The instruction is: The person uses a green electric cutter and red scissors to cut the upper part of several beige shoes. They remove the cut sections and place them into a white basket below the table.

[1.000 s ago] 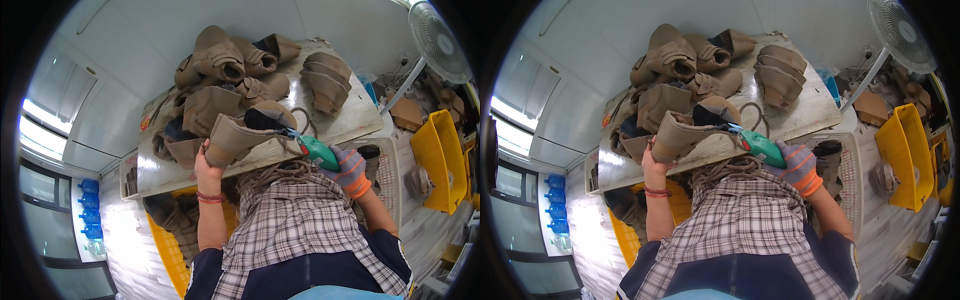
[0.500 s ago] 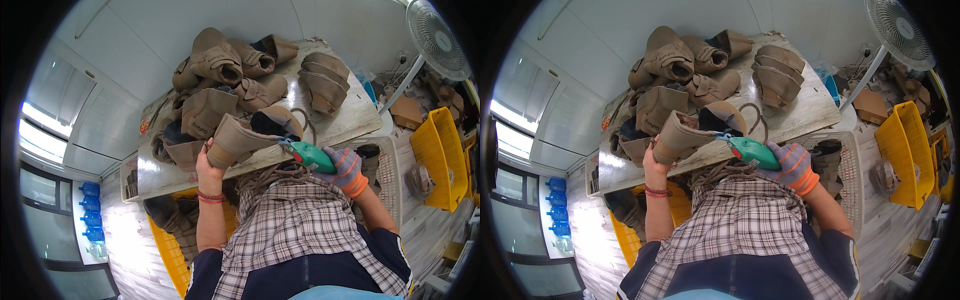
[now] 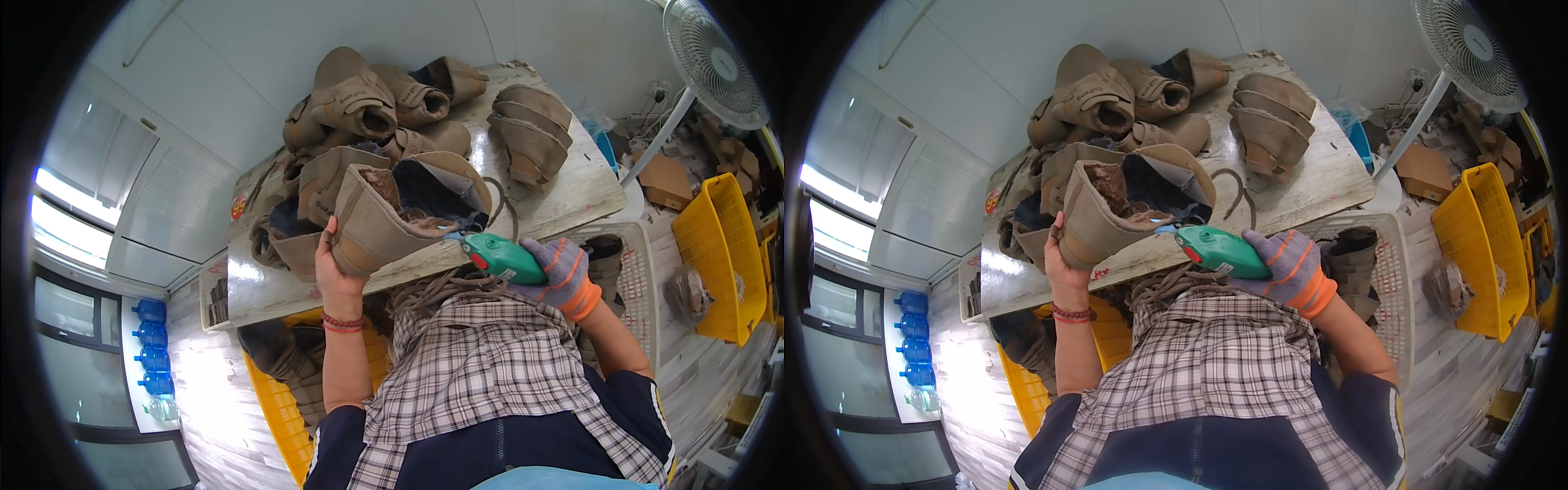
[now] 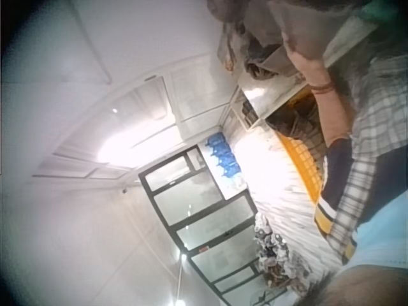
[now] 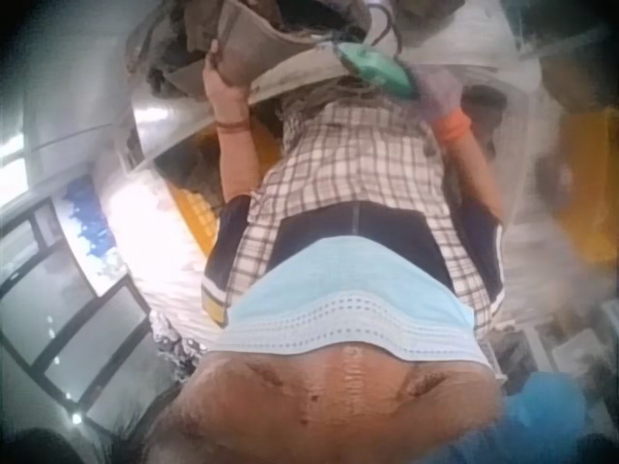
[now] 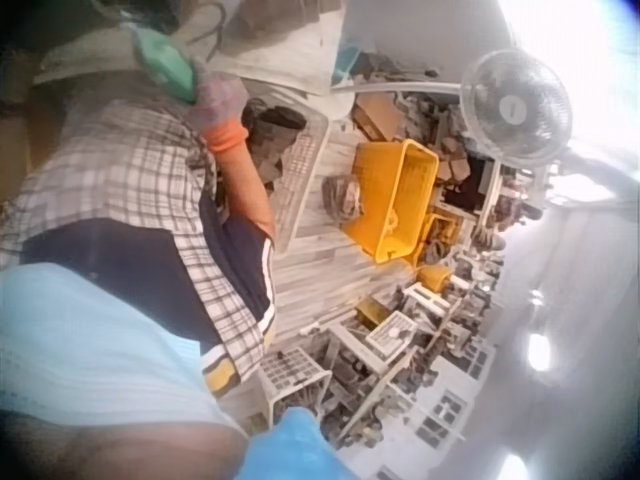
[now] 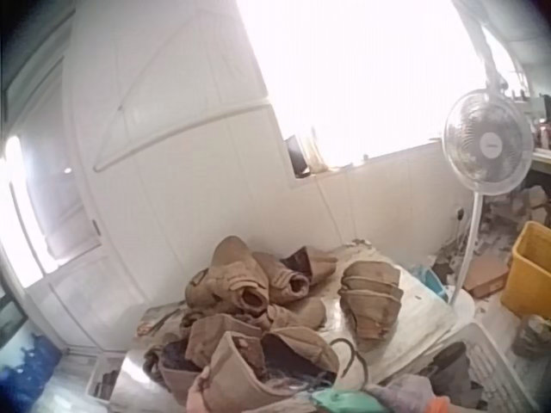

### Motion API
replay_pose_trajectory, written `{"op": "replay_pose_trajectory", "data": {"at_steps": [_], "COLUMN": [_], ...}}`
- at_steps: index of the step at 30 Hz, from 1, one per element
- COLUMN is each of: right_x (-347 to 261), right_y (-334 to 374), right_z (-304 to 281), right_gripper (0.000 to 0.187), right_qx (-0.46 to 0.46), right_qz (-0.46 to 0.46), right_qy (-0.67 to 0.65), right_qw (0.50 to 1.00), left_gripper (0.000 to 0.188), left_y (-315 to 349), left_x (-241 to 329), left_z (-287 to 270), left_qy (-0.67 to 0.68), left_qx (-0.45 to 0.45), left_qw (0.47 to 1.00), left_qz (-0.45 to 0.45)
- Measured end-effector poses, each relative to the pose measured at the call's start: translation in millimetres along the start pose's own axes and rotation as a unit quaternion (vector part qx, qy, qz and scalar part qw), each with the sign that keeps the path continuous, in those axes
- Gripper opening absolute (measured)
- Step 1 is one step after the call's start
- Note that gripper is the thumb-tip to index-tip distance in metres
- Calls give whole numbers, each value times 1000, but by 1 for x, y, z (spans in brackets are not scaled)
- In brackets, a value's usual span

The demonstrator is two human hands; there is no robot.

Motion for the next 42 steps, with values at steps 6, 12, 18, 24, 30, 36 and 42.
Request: {"op": "replay_pose_trajectory", "data": {"at_steps": [6, 12, 18, 24, 30, 36, 42], "right_x": [-6, -6, 7, 8, 8, 8, 5], "right_y": [-6, -16, -21, -28, -33, -28, -27], "right_z": [5, 10, 31, 35, 25, 25, 17], "right_gripper": [66, 61, 58, 57, 53, 52, 51], "right_qx": [-4, -17, -78, -36, 24, -9, 41], "right_qz": [-5, 69, 214, 245, 244, 282, 228], "right_qy": [2, -54, -199, -265, -245, -256, -190], "right_qw": [1000, 996, 953, 932, 938, 925, 954], "left_gripper": [38, 40, 47, 50, 46, 34, 32], "left_y": [-5, 3, 9, 19, 16, 16, 10], "left_x": [1, -9, -21, -37, -43, -34, -42], "left_z": [-13, 10, 22, 44, 39, 36, 37], "left_qy": [-28, -23, -108, -238, -371, -419, -416], "left_qx": [67, -16, -85, -165, -175, -119, -105], "left_qw": [996, 997, 986, 946, 892, 857, 870], "left_qz": [41, 75, 100, 149, 188, 274, 243]}}
Point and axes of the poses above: each hand's wrist, its own y-axis away from the middle knuckle, its own z-axis out of the palm, x = y × z, the point moved 9 cm from there along -y, towards the middle knuckle, and after that the axes turned 3 degrees about -z, right-handed, at the moved point
